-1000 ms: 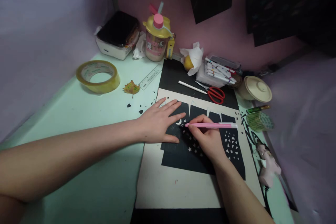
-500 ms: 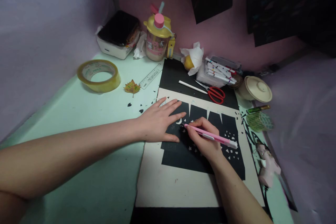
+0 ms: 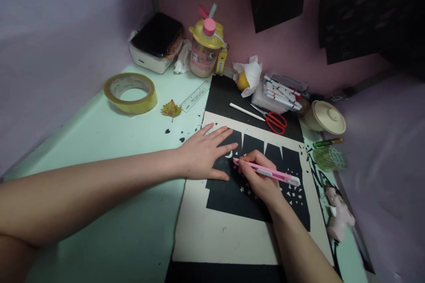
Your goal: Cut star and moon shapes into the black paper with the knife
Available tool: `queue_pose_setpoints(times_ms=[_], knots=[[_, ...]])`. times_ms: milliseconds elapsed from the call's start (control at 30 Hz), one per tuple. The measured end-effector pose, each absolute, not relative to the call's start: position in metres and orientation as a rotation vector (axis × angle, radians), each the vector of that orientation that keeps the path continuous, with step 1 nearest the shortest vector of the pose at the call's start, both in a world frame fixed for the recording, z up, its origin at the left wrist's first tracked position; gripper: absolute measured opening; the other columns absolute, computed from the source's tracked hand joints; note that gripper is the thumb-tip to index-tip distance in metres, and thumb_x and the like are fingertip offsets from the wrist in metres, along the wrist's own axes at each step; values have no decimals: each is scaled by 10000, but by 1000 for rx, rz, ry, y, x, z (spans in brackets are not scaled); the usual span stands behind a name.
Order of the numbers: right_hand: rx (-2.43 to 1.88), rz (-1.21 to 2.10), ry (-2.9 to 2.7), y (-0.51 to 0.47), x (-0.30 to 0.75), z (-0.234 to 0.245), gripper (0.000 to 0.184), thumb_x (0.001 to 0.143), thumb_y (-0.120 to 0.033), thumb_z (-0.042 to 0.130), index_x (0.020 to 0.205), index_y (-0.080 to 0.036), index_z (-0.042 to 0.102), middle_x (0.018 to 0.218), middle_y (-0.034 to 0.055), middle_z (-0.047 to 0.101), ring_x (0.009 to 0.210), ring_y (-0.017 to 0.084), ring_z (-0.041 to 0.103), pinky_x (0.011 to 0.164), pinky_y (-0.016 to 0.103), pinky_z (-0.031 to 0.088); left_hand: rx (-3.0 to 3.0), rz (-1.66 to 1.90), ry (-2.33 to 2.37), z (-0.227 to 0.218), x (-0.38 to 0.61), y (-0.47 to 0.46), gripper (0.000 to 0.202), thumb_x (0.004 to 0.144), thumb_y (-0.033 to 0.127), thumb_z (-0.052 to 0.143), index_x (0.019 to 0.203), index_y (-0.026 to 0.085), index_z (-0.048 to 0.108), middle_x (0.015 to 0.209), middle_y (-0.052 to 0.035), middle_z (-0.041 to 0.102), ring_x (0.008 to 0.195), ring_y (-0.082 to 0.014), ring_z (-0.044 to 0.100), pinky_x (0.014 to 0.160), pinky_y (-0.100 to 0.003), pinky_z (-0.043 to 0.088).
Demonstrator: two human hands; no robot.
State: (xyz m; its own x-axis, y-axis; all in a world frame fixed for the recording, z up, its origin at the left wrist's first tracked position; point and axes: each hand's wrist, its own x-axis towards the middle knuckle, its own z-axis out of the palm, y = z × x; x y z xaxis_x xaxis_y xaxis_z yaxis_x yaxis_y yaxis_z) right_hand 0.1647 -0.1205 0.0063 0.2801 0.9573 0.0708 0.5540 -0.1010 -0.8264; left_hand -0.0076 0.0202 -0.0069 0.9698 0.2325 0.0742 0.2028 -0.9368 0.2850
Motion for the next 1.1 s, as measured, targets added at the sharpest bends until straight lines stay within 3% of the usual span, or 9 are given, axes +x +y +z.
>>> queue_pose_setpoints(times_ms=[700, 1100], knots=[[-1790, 608, -1595, -116, 169, 11, 184, 904, -348, 616, 777, -214, 603, 698, -2, 651, 605, 140, 576, 546, 249, 429, 2843, 133, 320, -5, -7, 20, 890, 820, 779, 506, 1507, 232, 362, 1619, -132, 168, 1507, -300, 132, 1208, -488, 35], [-1471, 530, -1885, -111, 184, 0, 110, 926, -210, 561, 819, -236, 558, 764, 18, 661, 646, 144, 615, 608, 273, 497, 2836, 173, 311, -8, -8, 21, 891, 817, 792, 492, 1509, 246, 362, 1623, -113, 165, 1506, -301, 133, 1215, -478, 27]])
